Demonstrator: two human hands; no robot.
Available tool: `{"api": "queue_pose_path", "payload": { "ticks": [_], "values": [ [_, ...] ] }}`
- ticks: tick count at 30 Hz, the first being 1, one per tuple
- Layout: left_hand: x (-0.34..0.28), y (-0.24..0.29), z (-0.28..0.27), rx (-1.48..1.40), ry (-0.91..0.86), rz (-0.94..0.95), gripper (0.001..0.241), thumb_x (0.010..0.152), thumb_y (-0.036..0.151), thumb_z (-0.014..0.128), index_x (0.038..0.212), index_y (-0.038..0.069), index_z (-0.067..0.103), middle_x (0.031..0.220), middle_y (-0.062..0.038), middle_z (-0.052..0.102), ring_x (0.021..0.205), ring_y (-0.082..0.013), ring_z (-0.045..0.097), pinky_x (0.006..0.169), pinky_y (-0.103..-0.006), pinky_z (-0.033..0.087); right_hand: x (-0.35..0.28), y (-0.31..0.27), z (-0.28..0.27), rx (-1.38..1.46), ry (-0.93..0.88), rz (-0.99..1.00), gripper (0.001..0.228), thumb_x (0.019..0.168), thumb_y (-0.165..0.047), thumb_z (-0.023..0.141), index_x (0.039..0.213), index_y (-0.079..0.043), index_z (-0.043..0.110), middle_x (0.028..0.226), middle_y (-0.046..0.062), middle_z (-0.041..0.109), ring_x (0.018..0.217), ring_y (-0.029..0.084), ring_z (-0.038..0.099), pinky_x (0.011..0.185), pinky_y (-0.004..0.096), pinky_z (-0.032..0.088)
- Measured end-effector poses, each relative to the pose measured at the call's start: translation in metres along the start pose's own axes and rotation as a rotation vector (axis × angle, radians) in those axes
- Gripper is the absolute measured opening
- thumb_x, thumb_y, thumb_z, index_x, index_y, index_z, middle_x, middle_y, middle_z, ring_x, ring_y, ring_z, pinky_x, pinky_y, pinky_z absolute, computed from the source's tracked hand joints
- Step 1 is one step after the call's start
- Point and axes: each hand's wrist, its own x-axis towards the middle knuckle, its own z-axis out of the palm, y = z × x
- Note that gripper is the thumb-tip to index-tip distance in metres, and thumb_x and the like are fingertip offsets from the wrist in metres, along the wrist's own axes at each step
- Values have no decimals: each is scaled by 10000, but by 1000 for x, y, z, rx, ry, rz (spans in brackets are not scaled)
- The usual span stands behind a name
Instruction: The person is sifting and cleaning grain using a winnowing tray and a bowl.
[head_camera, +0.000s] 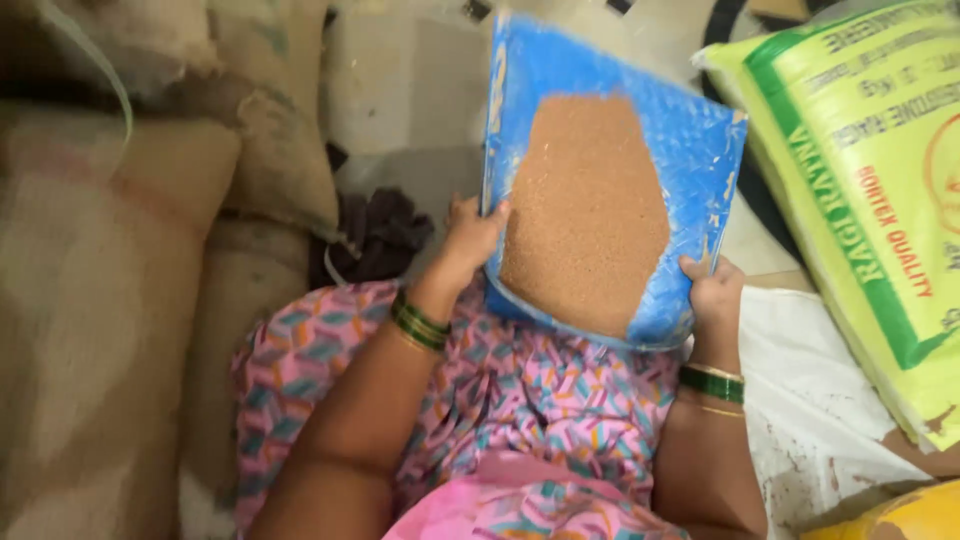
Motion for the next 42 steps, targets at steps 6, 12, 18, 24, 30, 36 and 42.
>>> {"api": "queue_pose_path", "payload": {
  "ticks": [6, 12, 18, 24, 30, 36, 42],
  "values": [
    [-57, 72, 30, -82, 3, 405, 387, 1023, 274, 607, 1312, 21, 659, 1061, -154, 671, 920, -214, 585, 847, -403, 512, -1, -56, 2, 381, 37, -52, 307, 927, -70, 700, 1195, 75, 657, 998, 117, 725, 790, 183, 678, 733, 338, 553],
    [18, -56, 13, -255, -24, -158, 352, 959, 212, 630, 1243, 7, 664, 1100, -87, 725, 960, -202, 662, 857, -387, 536, -6, 18, -7, -72, -26, 156, 278, 871, -33, 722, 1119, 87, 688, 972, 191, 732, 777, 260, 691, 728, 383, 568],
    [-13, 42, 12, -201, -108, 197, 384, 951, 209, 657, 1251, -30, 670, 1128, -98, 728, 986, -195, 658, 891, -388, 539, -32, -89, -17, 233, 40, -205, 314, 944, -30, 655, 1246, 58, 664, 1137, 116, 714, 967, 195, 673, 899, 331, 539],
    [2, 29, -13, -308, -90, 236, 362, 953, 196, 693, 1239, -25, 671, 1153, -108, 723, 1001, -192, 661, 903, -386, 541, -18, -95, -3, 235, 140, -346, 279, 984, -23, 654, 1248, 68, 640, 1134, 90, 703, 973, 168, 653, 919, 314, 531],
    [22, -47, -26, -99, -54, -137, 322, 936, 182, 671, 1193, -9, 696, 1085, -116, 734, 940, -231, 673, 824, -397, 559, -9, -7, 12, -37, -59, 77, 261, 880, -26, 689, 1119, 78, 694, 982, 112, 743, 803, 199, 678, 755, 340, 558],
    [-13, 39, -5, 106, 53, 415, 360, 938, 152, 698, 1244, -37, 675, 1260, -95, 519, 1044, -203, 651, 878, -367, 564, -36, -98, -9, 218, 69, -232, 290, 932, -34, 669, 1199, 80, 674, 1091, 117, 725, 909, 181, 674, 853, 325, 546],
    [3, 32, -6, -286, -96, 306, 337, 970, 134, 664, 1270, -20, 656, 1151, -89, 719, 1020, -187, 654, 909, -353, 543, -18, -100, -3, 238, 128, -350, 299, 962, -38, 660, 1242, 67, 643, 1133, 108, 706, 972, 168, 659, 904, 313, 524]
  ]
}}
